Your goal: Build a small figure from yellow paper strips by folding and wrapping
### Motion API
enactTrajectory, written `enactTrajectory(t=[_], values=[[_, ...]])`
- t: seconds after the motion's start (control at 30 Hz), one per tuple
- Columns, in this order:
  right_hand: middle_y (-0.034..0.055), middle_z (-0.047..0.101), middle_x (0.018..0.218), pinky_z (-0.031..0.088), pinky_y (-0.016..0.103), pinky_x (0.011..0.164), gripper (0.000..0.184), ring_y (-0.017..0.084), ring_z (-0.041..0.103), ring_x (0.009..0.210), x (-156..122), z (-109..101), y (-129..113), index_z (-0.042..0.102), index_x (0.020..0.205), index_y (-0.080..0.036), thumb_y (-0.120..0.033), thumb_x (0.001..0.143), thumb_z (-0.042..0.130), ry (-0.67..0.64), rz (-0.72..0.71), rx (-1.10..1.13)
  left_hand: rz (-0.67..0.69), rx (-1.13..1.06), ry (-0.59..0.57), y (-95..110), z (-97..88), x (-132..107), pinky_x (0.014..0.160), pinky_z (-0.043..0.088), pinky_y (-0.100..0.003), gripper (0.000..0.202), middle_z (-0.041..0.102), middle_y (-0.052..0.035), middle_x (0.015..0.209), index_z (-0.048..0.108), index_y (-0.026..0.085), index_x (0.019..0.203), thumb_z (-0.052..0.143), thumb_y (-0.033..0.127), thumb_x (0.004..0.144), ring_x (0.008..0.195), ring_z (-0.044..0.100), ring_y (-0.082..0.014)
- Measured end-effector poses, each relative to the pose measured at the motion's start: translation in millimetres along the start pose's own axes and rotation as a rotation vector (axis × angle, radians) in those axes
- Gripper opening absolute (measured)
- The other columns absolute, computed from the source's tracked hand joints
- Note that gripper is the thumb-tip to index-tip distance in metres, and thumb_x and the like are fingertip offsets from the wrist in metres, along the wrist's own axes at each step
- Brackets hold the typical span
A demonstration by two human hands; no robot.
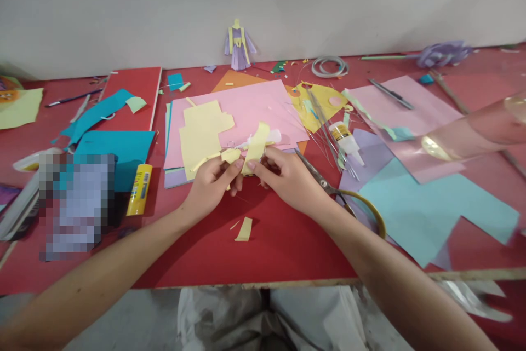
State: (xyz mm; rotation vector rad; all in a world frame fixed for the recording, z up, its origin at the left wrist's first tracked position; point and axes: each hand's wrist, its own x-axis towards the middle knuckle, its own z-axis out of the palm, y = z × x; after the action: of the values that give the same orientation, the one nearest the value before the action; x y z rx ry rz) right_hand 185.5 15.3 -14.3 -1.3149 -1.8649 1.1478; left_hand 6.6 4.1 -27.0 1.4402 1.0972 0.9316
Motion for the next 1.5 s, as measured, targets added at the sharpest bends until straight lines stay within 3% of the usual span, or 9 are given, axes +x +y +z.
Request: enactTrajectory(t=[0.8, 1.5], values=[[-0.0023, 0.055, 0.062, 0.04, 0.024, 0.051, 0.029, 0.011, 0.053, 0.053, -1.0, 0.6, 1.8, 0.062, 0.093, -0.019, -0.047, 0.089, 0.054, -0.011, 0.002, 0.002, 0.004, 0.038, -0.026, 1.0, -1.2, 1.2, 0.05, 0.043, -0.02, 0.033, 0.057, 0.0026, 0.055, 0.051, 0.017, 0.071, 0.049, 0.041, 0.094, 0.045, 0.053, -0.0065], [-0.0045, 0.053, 0.058, 0.038, 0.02, 0.049, 0.023, 0.008, 0.051, 0.051, -0.4, 0.0, 2.2, 0.061, 0.09, -0.019, -0.041, 0.09, 0.056, -0.013, -0.008, 0.0, 0.015, 0.033, -0.032, -1.0, -1.3, 1.4, 0.05, 0.043, -0.019, 0.033, 0.057, 0.003, 0.056, 0.051, 0.016, 0.073, 0.05, 0.043, 0.093, 0.045, 0.052, -0.0063]])
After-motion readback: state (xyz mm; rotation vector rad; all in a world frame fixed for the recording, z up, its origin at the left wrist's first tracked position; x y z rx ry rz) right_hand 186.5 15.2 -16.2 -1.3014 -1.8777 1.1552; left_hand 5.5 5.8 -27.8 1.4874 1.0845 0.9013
